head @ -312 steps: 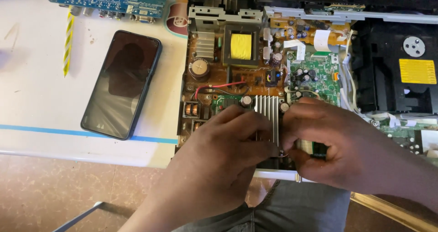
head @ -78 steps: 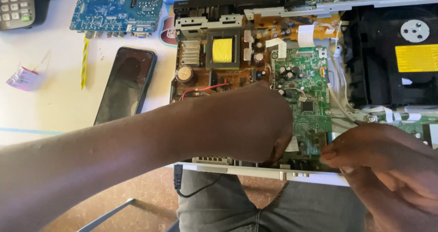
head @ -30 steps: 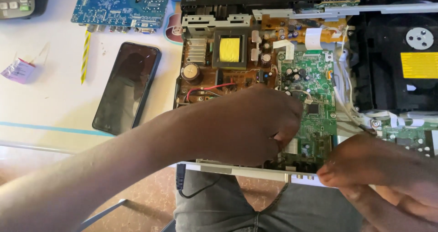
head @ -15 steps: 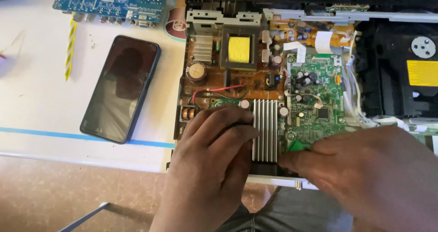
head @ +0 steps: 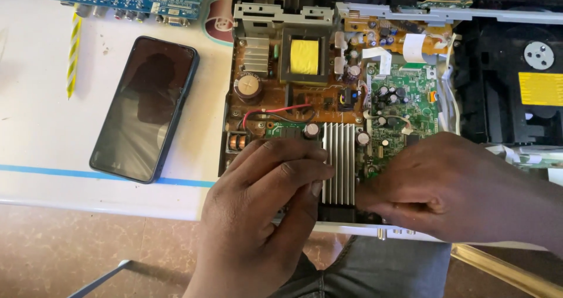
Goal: The person works on an open electronics chassis, repeatedly handling a small green circuit board and a metal heatsink. They connect and disconnect wires, adjust components, and reposition the board and heatsink multiple times without completing a final assembly.
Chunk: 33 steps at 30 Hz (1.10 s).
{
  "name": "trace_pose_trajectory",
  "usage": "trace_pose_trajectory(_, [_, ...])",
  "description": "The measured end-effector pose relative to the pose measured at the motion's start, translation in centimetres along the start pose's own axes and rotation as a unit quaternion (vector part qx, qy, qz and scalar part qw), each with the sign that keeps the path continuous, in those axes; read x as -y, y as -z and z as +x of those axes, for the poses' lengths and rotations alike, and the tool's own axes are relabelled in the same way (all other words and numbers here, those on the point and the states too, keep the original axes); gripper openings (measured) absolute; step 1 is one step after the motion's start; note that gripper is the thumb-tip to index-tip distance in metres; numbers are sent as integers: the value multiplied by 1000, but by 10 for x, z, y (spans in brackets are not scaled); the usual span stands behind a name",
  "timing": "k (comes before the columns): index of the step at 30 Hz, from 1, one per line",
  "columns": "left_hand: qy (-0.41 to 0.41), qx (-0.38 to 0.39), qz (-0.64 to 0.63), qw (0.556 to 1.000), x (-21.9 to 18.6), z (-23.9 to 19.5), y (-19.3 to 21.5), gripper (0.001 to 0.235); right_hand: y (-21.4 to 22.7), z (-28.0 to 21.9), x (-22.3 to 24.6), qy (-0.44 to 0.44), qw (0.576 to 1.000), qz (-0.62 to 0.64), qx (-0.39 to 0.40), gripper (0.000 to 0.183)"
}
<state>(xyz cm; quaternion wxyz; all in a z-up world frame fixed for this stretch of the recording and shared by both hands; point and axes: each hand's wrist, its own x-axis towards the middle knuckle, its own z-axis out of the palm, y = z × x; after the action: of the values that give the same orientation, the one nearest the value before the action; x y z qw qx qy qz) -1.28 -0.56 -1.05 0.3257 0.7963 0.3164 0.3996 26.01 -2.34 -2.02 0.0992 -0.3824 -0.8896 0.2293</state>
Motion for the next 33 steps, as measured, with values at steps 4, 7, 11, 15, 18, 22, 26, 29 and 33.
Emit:
trace_pose_trajectory(4, [-3, 9, 11, 1000, 0, -1, 0, 17, 3, 10, -2, 89, 996, 23, -21, 23])
trace_pose_trajectory(7, [-16, 14, 7, 1000, 1, 0, -1, 18, 7, 8, -11, 128, 987, -75, 54, 23])
trace_pose_trajectory(11, [-6, 18, 18, 1000, 0, 0, -1, 20, 15, 9, -7, 238, 963, -124, 32, 19])
trace_pose_trajectory(15, [-13, 22, 10, 1000, 2, -1, 0, 18, 10, 2, -9, 257, 948, -187, -2, 20])
trace_pose_trajectory(18, [-16, 29, 8, 999, 3, -2, -1, 18, 12, 3, -7, 283, 933, -220, 7, 22])
trace_pose_trajectory(22, [-29, 38, 12, 999, 7, -2, -6, 14, 19, 9, -2, 317, 921, -225, 6, 16])
trace_pose_trajectory(26, [-20, 45, 8, 999, 4, -1, -3, 15, 11, 0, -5, 292, 927, -234, -1, 14])
trace_pose_trajectory(29, [-32, 35, 3, 999, 4, 1, -2, 18, 6, -4, -8, 235, 944, -230, -13, 12])
trace_pose_trajectory(33, [-24, 36, 0, 999, 3, 1, -3, 16, -1, -1, -13, 143, 973, -170, 62, 19])
